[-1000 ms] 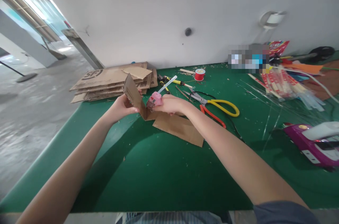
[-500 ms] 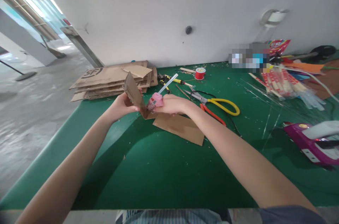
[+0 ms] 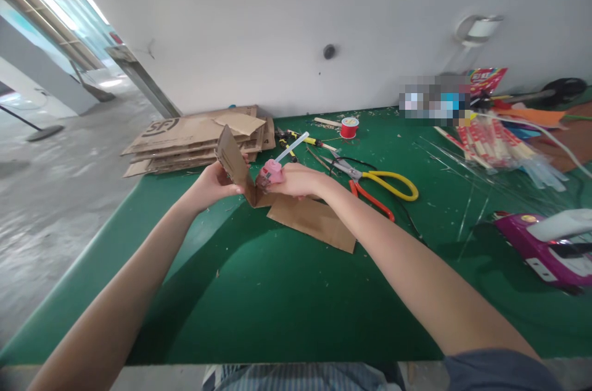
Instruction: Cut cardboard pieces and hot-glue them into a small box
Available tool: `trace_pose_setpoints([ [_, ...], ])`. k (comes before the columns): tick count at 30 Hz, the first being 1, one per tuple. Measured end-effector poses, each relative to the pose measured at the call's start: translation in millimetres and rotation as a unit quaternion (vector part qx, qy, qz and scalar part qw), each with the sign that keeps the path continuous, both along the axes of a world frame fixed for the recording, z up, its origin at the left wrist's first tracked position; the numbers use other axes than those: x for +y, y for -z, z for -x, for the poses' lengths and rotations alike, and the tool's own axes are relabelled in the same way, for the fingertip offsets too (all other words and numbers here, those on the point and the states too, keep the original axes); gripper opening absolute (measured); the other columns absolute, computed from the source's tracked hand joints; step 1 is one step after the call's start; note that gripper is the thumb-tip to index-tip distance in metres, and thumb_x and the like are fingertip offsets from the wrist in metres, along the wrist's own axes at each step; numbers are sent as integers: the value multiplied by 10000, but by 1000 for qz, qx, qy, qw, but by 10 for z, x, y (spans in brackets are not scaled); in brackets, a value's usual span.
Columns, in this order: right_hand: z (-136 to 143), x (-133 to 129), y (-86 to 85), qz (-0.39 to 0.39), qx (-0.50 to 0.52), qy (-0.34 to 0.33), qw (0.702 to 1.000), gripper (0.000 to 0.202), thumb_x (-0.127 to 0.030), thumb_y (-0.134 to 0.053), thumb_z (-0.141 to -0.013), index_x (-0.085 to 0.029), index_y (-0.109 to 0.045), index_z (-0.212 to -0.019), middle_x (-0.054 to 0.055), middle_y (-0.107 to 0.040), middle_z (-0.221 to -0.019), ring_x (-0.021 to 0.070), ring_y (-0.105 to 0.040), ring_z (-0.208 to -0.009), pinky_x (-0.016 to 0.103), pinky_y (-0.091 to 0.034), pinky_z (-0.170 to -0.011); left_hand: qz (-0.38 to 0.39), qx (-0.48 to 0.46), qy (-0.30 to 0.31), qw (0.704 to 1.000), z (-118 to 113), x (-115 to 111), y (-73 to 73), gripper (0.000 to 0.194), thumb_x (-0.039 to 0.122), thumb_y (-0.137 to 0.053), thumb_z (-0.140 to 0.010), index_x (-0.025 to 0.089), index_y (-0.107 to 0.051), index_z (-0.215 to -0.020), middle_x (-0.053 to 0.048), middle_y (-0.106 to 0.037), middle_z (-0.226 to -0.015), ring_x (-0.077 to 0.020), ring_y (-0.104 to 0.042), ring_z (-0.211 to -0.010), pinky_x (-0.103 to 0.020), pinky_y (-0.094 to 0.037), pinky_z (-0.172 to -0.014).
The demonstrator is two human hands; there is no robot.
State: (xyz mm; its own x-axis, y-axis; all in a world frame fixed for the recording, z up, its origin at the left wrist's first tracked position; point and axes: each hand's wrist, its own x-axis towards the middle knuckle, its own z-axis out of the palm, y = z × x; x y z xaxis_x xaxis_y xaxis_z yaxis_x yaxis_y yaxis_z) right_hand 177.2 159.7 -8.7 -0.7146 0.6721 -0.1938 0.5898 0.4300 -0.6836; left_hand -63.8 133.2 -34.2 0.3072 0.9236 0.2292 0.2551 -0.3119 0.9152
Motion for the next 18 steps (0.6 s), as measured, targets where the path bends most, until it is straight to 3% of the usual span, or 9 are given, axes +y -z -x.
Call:
trace_pose_setpoints([
  [12,-68,-55,-48,1,-38,-52,998,206,-421,-479,-879,-245,-568,-940,-10,-472,-698,109,-425,-509,213,-337,-402,-9,6,3,1000,-13,-4,-17,798,463,-855,-564,182,-543,-1243,-140,-605,-1222,-329,-556,-1172,-477,-461,-975],
  [18,-66,-63,-52,-22,-38,-1,999,225,-424,-455,-890,-222,-519,-817,0,-511,-665,117,-478,-502,225,-350,-420,-12,4,0,1000,-15,-5,-9,770,453,-854,-572,180,-557,-1228,-134,-616,-1204,-330,-556,-1170,-475,-455,-982],
])
